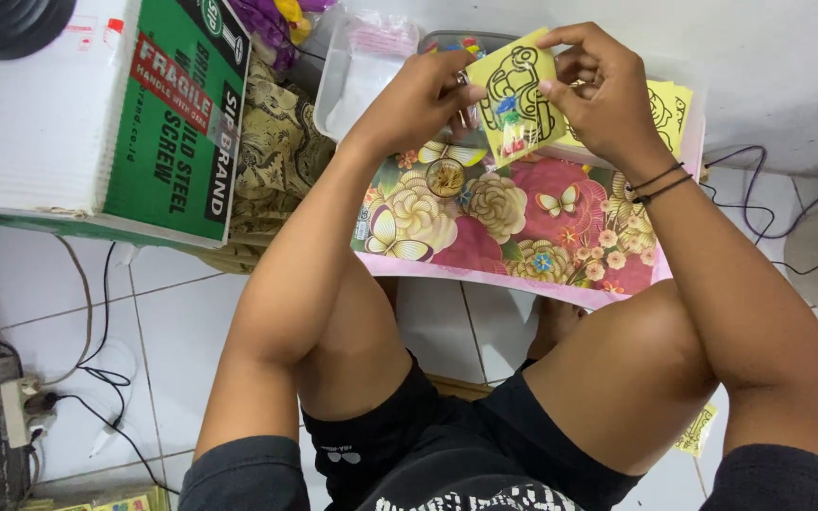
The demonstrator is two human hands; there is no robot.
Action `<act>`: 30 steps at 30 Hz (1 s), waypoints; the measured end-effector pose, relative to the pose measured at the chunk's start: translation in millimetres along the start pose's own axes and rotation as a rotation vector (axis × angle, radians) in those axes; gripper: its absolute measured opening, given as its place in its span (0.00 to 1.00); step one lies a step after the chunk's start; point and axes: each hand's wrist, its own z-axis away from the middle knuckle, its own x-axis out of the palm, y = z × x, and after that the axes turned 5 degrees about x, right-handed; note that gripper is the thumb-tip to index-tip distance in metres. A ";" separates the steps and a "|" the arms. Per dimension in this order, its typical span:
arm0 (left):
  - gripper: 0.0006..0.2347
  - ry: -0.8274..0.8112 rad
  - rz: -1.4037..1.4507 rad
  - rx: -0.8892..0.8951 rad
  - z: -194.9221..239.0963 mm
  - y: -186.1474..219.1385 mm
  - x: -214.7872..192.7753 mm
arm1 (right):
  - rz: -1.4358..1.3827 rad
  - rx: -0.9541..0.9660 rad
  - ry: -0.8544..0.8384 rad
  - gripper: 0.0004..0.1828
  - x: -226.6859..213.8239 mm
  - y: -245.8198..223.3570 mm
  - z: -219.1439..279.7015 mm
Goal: The person sits on the floor and packs small plastic bags with colorful beads and a yellow paper cutout featuring a cartoon vehicle or animal. They seal each bag and place it on the floor, repeating the process with different cutouts.
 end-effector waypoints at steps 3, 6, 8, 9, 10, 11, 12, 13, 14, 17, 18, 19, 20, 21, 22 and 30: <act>0.04 0.009 -0.040 -0.015 1.2 6.8 -0.7 | 0.001 -0.013 0.023 0.23 -3.4 -3.3 2.8; 0.04 -0.007 -0.048 -0.045 -2.1 1.8 1.3 | 0.006 -0.047 0.046 0.21 -5.6 -4.8 4.8; 0.04 -0.002 -0.051 -0.038 -3.1 4.5 4.3 | 0.020 -0.054 0.064 0.21 -7.3 -6.5 6.7; 0.04 0.003 -0.053 -0.037 -3.5 5.9 6.1 | 0.030 -0.059 0.077 0.20 -8.1 -7.3 8.2; 0.04 0.001 -0.054 -0.031 -3.0 9.1 7.7 | 0.034 -0.061 0.083 0.20 -9.8 -7.8 9.1; 0.06 -0.001 -0.069 -0.070 -2.3 12.3 9.3 | 0.054 -0.076 0.097 0.21 -11.4 -8.4 10.1; 0.08 -0.002 -0.083 -0.109 -1.0 15.5 11.0 | 0.075 -0.092 0.109 0.22 -12.7 -9.1 11.2; 0.08 -0.003 -0.084 -0.103 1.2 17.2 12.1 | 0.079 -0.094 0.114 0.22 -15.7 -8.7 13.3; 0.09 -0.030 -0.131 -0.094 3.5 18.9 12.6 | 0.077 -0.095 0.140 0.21 -18.7 -8.6 14.6; 0.09 -0.074 -0.217 -0.063 7.9 19.9 15.9 | 0.090 -0.108 0.180 0.20 -29.1 -10.2 20.1; 0.08 -0.095 -0.253 -0.046 9.0 19.7 17.7 | 0.100 -0.113 0.194 0.20 -32.8 -11.3 23.4; 0.08 -0.096 -0.254 -0.039 9.7 16.9 19.6 | 0.105 -0.116 0.199 0.20 -35.2 -13.3 25.7; 0.09 -0.103 -0.322 -0.033 10.6 13.8 22.0 | 0.094 -0.109 0.204 0.20 -37.3 -14.5 28.8; 0.10 -0.110 -0.391 -0.027 11.4 10.6 24.7 | 0.083 -0.102 0.210 0.20 -39.5 -15.6 32.0; 0.10 -0.111 -0.391 -0.020 12.1 12.5 26.3 | 0.086 -0.103 0.215 0.20 -41.2 -16.5 35.2; 0.16 -0.551 -0.670 -0.391 15.2 12.1 46.5 | 0.168 -0.145 0.204 0.20 -52.4 -35.4 70.4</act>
